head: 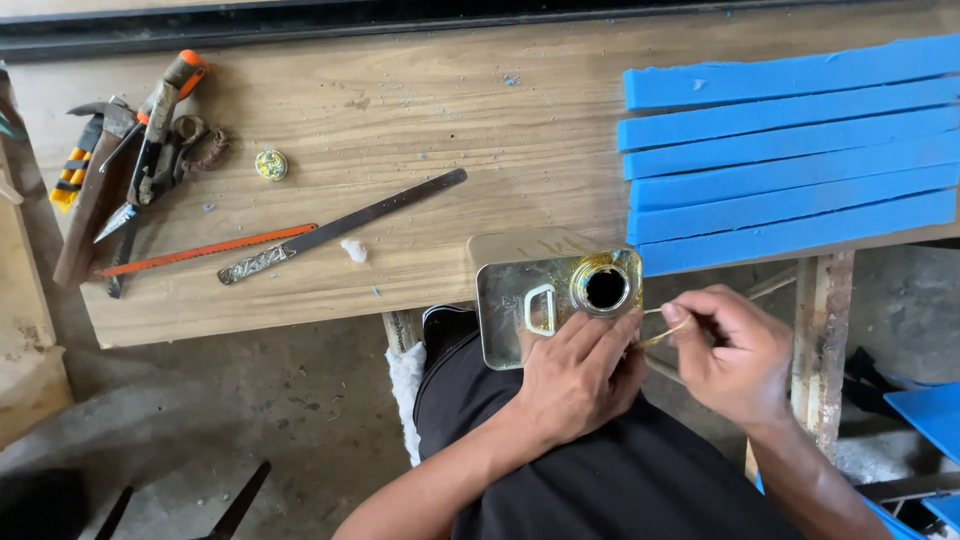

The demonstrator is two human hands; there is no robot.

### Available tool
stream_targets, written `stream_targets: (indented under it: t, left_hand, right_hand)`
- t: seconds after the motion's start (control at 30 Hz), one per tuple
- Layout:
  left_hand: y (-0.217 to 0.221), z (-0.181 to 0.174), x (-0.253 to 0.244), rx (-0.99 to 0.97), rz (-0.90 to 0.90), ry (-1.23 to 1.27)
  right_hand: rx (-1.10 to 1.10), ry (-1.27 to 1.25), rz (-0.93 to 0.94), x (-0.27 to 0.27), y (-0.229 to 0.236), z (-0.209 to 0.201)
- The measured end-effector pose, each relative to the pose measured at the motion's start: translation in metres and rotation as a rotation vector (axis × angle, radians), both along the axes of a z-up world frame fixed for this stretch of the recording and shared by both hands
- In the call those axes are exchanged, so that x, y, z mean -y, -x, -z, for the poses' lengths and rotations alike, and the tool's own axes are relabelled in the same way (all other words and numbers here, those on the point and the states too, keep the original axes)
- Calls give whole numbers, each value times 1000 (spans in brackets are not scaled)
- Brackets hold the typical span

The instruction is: Applying adhesive to the edges of blue foam strips using a small wooden stick as an applicator.

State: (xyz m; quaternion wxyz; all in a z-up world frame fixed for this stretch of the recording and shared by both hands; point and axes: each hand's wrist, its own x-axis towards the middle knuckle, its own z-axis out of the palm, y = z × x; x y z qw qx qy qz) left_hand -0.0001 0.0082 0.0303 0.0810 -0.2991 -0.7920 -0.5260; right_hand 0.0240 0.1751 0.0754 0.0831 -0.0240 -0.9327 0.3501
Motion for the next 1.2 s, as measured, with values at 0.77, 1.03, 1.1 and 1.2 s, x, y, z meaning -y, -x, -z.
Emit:
stream_targets:
  t: [0.77, 1.03, 1.1, 1.2]
  left_hand:
    - [5, 6, 1, -262, 126, -75]
    - [-4, 13, -4, -178, 19, 0]
    - [-11, 22, -6, -105, -15, 219]
    - [-4, 15, -10, -116, -35, 317]
  right_hand:
    - [5, -17, 66, 23, 2, 4]
    - [-84, -88, 63, 20, -7, 17]
    - [-45, -54, 84, 25, -3, 5]
    - [46, 25, 159, 19, -5, -12]
